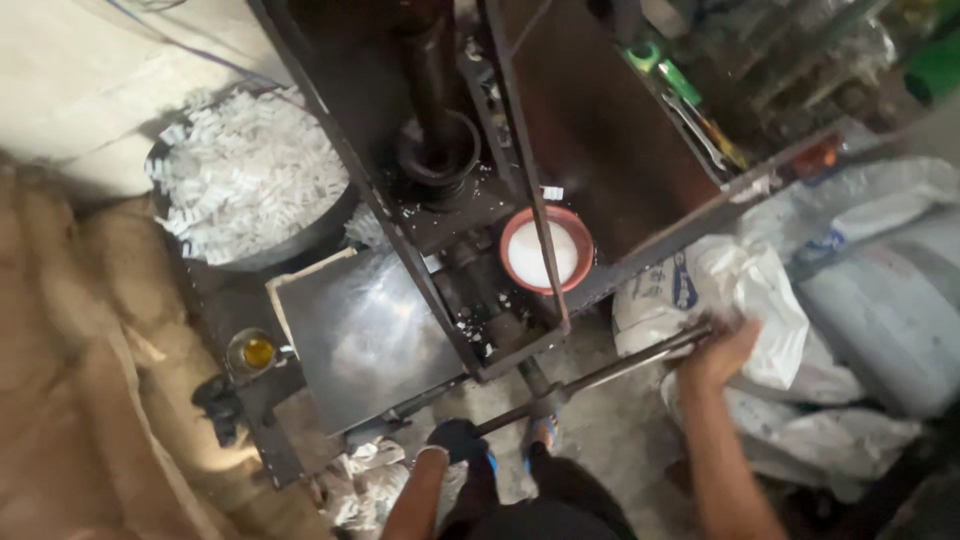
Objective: The person operates a manual press machine by placing small white rectangular items into a mold, then pulling a lever to activate the press. The person repeats this process multiple times, handling the items and the lever with gloved hands.
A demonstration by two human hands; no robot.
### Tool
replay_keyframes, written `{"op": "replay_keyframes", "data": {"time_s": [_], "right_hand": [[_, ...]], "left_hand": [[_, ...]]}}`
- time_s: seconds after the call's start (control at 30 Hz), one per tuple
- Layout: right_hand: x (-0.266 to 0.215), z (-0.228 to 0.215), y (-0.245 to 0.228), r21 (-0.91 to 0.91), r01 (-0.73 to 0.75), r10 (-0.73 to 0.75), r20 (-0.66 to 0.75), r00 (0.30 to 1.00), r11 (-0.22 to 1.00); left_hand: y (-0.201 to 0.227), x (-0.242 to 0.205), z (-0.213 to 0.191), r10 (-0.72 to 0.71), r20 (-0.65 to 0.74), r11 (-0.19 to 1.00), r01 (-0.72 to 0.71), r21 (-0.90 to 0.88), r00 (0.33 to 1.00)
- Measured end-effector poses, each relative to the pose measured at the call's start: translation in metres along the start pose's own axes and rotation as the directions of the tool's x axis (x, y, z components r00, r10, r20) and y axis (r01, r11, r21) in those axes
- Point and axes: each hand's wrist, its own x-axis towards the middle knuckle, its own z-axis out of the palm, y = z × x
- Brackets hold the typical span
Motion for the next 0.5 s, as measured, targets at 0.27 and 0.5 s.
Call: {"op": "replay_keyframes", "data": {"time_s": [0.27, 0.5], "right_hand": [[0.015, 0.042, -0.013, -0.861, 0.329, -0.495, 0.106, 0.863, 0.389], [0.06, 0.026, 0.023, -0.928, 0.211, -0.432, 0.062, 0.9, 0.306]], "left_hand": [[0.009, 0.003, 0.0, 0.155, 0.024, 0.965, -0.156, 0.212, 0.988], [0.005, -0.038, -0.005, -0.242, 0.043, 0.97, 0.241, 0.028, 0.969]]}}
